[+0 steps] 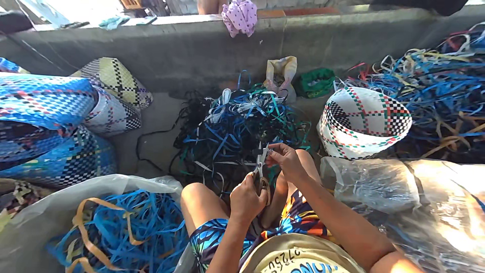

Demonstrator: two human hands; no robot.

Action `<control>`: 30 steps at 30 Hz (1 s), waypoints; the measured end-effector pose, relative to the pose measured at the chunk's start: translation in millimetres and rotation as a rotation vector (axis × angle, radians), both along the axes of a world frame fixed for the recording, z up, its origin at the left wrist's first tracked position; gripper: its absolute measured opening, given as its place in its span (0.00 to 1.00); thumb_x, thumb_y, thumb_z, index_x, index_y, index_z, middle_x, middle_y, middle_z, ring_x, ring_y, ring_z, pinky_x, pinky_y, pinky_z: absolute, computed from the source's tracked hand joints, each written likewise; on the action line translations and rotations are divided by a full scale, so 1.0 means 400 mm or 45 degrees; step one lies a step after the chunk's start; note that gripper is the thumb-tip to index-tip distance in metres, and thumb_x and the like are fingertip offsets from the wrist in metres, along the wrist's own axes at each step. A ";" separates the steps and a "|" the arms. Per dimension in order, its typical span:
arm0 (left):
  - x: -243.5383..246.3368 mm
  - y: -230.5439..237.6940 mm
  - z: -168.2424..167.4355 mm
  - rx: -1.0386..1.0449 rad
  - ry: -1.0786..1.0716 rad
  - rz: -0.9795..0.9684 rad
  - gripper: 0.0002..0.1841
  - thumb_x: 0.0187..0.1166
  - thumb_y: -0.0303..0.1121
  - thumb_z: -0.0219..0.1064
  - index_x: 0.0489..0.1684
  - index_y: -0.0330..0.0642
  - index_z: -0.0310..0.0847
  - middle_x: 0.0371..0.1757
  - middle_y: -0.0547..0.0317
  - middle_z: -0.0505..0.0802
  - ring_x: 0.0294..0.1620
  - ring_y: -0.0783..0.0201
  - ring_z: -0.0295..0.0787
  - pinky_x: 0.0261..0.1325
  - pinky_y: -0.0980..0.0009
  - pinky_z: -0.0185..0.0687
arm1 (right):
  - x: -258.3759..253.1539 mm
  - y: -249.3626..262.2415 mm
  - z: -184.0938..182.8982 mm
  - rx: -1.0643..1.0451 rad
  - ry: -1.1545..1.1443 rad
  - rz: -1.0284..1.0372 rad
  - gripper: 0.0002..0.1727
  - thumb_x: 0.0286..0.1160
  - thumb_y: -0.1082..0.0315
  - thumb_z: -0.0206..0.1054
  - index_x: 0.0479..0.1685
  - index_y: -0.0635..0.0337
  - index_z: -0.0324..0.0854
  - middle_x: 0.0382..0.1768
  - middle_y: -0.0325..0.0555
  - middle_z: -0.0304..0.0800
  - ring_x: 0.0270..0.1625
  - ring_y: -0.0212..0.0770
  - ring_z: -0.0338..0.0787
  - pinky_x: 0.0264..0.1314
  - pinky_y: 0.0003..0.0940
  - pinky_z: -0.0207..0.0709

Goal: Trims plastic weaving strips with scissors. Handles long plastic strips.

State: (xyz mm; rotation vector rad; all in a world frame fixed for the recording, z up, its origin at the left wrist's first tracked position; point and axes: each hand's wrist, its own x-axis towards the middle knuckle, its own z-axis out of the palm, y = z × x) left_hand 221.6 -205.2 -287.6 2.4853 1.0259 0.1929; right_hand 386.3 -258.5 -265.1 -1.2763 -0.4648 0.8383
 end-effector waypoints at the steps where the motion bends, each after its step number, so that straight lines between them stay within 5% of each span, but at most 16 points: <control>1: -0.001 0.000 0.003 -0.040 0.031 -0.009 0.30 0.73 0.43 0.64 0.72 0.32 0.79 0.48 0.40 0.94 0.48 0.41 0.93 0.52 0.41 0.84 | 0.005 0.000 0.000 -0.012 0.005 0.024 0.12 0.83 0.79 0.58 0.60 0.74 0.78 0.32 0.48 0.90 0.30 0.36 0.92 0.39 0.31 0.89; 4: 0.004 0.008 0.029 -0.265 0.192 -0.011 0.28 0.81 0.39 0.60 0.79 0.35 0.72 0.57 0.40 0.92 0.59 0.42 0.90 0.64 0.43 0.80 | 0.018 0.004 -0.004 -0.045 0.008 0.082 0.12 0.85 0.79 0.58 0.61 0.73 0.78 0.33 0.49 0.90 0.31 0.37 0.92 0.40 0.31 0.90; 8: 0.003 0.011 0.014 -0.498 0.101 -0.017 0.23 0.85 0.36 0.58 0.76 0.35 0.75 0.58 0.39 0.91 0.62 0.43 0.88 0.68 0.44 0.78 | 0.021 0.005 -0.012 -0.063 -0.048 0.075 0.12 0.85 0.78 0.59 0.61 0.72 0.78 0.32 0.47 0.89 0.29 0.35 0.91 0.38 0.30 0.89; 13: -0.012 0.007 -0.042 -0.739 -0.160 -0.016 0.16 0.85 0.33 0.59 0.66 0.37 0.81 0.45 0.49 0.93 0.41 0.58 0.92 0.53 0.57 0.88 | 0.017 0.000 -0.018 -0.109 -0.218 0.041 0.12 0.83 0.78 0.60 0.60 0.70 0.80 0.32 0.45 0.89 0.29 0.32 0.90 0.38 0.27 0.88; 16: -0.032 -0.003 -0.060 -0.829 -0.239 0.030 0.14 0.85 0.31 0.60 0.63 0.38 0.82 0.39 0.53 0.92 0.32 0.63 0.91 0.44 0.62 0.90 | 0.039 -0.009 -0.028 -0.186 -0.448 0.016 0.14 0.81 0.78 0.59 0.61 0.69 0.81 0.40 0.48 0.89 0.34 0.32 0.89 0.42 0.28 0.86; 19: -0.059 -0.004 -0.068 -0.802 -0.257 0.041 0.14 0.83 0.31 0.62 0.62 0.38 0.84 0.39 0.54 0.93 0.31 0.63 0.91 0.43 0.61 0.90 | 0.082 -0.029 -0.040 -0.203 -0.684 -0.060 0.11 0.76 0.80 0.61 0.52 0.70 0.84 0.48 0.54 0.87 0.40 0.37 0.89 0.47 0.32 0.86; 23: -0.067 -0.001 -0.043 -0.574 -0.132 -0.017 0.22 0.76 0.35 0.64 0.69 0.38 0.81 0.49 0.47 0.94 0.48 0.52 0.93 0.57 0.49 0.86 | 0.101 -0.050 -0.044 -0.131 -0.769 -0.130 0.11 0.72 0.80 0.62 0.50 0.70 0.86 0.47 0.53 0.90 0.40 0.37 0.91 0.47 0.33 0.89; 26: -0.043 -0.006 -0.005 -0.396 0.010 -0.026 0.28 0.75 0.38 0.65 0.76 0.34 0.75 0.57 0.39 0.92 0.60 0.42 0.90 0.65 0.41 0.80 | 0.078 -0.056 -0.028 -0.140 -0.689 -0.095 0.12 0.77 0.77 0.61 0.53 0.71 0.86 0.47 0.53 0.89 0.40 0.36 0.92 0.48 0.31 0.88; 30: -0.011 0.000 0.002 -0.277 0.186 0.001 0.27 0.76 0.44 0.65 0.72 0.40 0.78 0.54 0.44 0.93 0.59 0.45 0.90 0.62 0.43 0.81 | 0.037 -0.048 -0.016 -0.178 -0.475 -0.075 0.12 0.83 0.77 0.59 0.53 0.71 0.86 0.48 0.53 0.90 0.40 0.35 0.93 0.49 0.29 0.90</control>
